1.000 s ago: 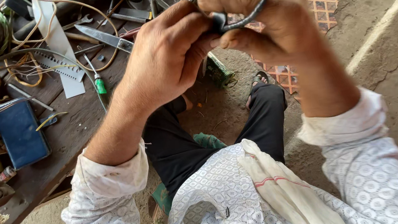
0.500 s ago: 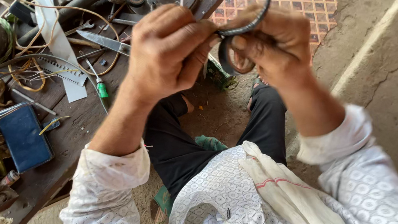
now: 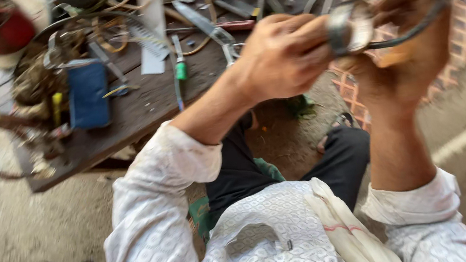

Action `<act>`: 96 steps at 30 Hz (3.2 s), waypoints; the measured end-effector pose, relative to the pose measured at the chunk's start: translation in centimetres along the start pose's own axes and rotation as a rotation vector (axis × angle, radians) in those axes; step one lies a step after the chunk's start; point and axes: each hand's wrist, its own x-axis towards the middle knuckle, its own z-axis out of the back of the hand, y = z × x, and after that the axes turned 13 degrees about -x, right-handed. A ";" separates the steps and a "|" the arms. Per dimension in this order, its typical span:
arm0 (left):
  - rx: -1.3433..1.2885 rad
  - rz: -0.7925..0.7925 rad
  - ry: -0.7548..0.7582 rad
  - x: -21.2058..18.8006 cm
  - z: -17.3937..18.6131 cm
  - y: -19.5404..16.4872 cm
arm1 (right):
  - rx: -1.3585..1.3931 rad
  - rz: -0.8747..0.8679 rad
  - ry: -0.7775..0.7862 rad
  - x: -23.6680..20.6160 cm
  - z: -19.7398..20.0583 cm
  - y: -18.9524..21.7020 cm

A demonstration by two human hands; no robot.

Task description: The person sits on the ground and wraps black electrical tape by hand around the joined ends of wires, pressing and smoothing the tape to insulate the connection. They tear off tape lengths, rotate the wire joint while winding, and work over a cluttered wooden workbench with hand tools.

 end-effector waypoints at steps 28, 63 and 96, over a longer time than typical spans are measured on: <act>-0.191 0.198 0.039 0.6 0.9 -0.9 | 0.620 -0.455 0.031 -3.0 2.0 1.0; -0.496 0.447 0.154 1.9 2.3 -2.7 | -0.182 0.294 0.383 2.7 5.6 0.3; -0.019 0.328 0.207 0.2 1.0 -4.0 | 0.161 -0.060 0.019 0.8 -0.9 -0.6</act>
